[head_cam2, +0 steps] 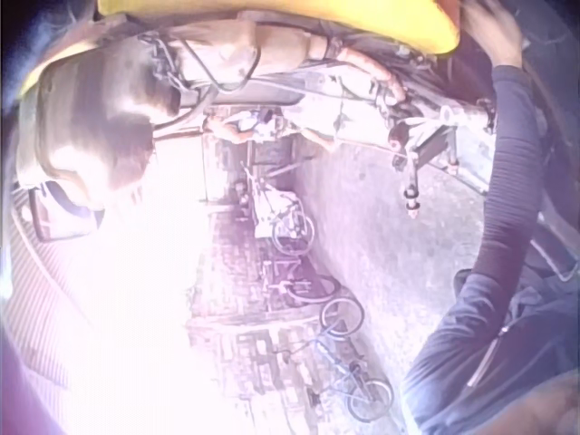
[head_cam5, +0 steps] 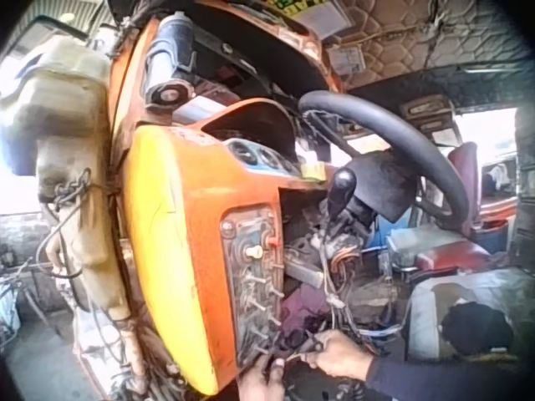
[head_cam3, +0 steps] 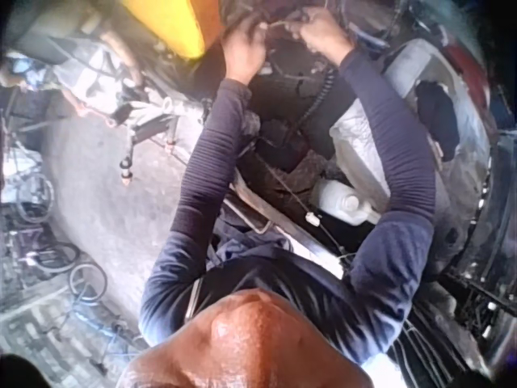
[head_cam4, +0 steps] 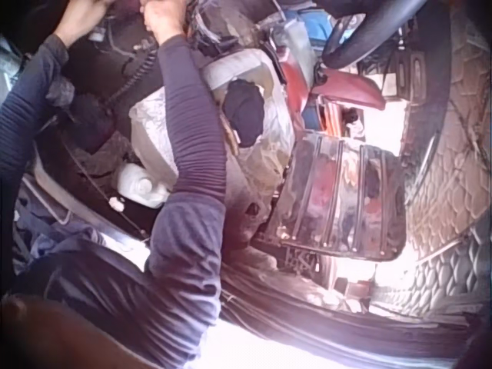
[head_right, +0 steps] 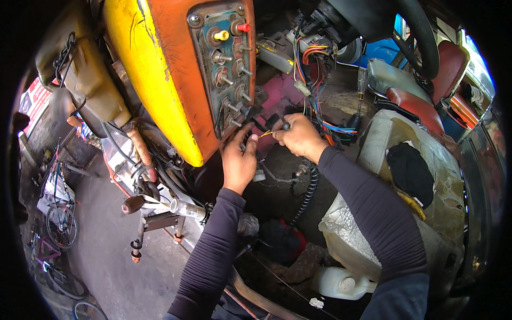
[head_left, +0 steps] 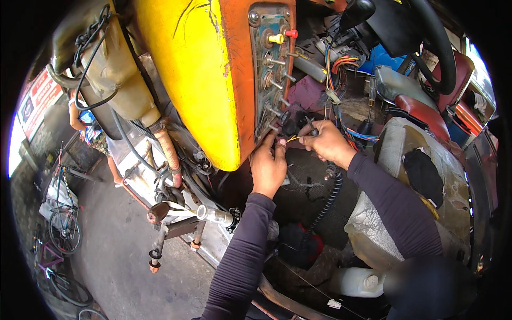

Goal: The person works on the exposed wiring of a three-wheeled vehicle, stripping wire ends and connecting them to a harness. The person uses a small tool to strip insulation and then joins the wires by hand.

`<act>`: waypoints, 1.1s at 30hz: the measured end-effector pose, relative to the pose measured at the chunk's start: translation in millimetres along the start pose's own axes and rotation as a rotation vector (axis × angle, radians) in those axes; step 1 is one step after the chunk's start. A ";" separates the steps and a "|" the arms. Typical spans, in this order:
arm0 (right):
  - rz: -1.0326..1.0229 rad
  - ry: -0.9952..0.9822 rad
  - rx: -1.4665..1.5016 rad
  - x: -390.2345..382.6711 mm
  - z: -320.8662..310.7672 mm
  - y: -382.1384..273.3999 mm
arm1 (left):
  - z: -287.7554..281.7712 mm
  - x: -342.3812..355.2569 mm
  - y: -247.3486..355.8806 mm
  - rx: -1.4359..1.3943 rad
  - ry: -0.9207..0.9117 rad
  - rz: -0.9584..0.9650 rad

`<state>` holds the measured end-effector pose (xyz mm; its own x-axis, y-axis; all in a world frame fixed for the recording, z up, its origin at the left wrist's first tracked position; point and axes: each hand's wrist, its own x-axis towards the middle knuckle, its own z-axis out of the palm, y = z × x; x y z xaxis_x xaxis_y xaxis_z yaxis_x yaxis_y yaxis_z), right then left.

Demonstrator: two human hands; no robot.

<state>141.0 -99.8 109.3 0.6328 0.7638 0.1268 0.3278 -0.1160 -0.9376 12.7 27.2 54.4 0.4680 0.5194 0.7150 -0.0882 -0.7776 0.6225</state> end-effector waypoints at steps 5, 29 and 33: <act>-0.013 -0.025 -0.002 -0.3 2.6 -1.3 | 4.2 1.3 0.2 -0.029 -0.080 -0.103; 0.057 0.085 -0.109 -4.1 -1.6 -2.1 | -17.0 -46.6 -14.7 -0.510 -0.060 -0.292; 0.092 0.081 -0.112 -7.3 -3.7 -1.4 | -19.2 -48.3 -24.4 -0.715 0.050 -0.455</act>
<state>138.5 -107.6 110.9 0.7170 0.6933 0.0725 0.3397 -0.2566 -0.9048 -24.7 27.9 10.8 0.5550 0.7553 0.3485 -0.4432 -0.0860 0.8923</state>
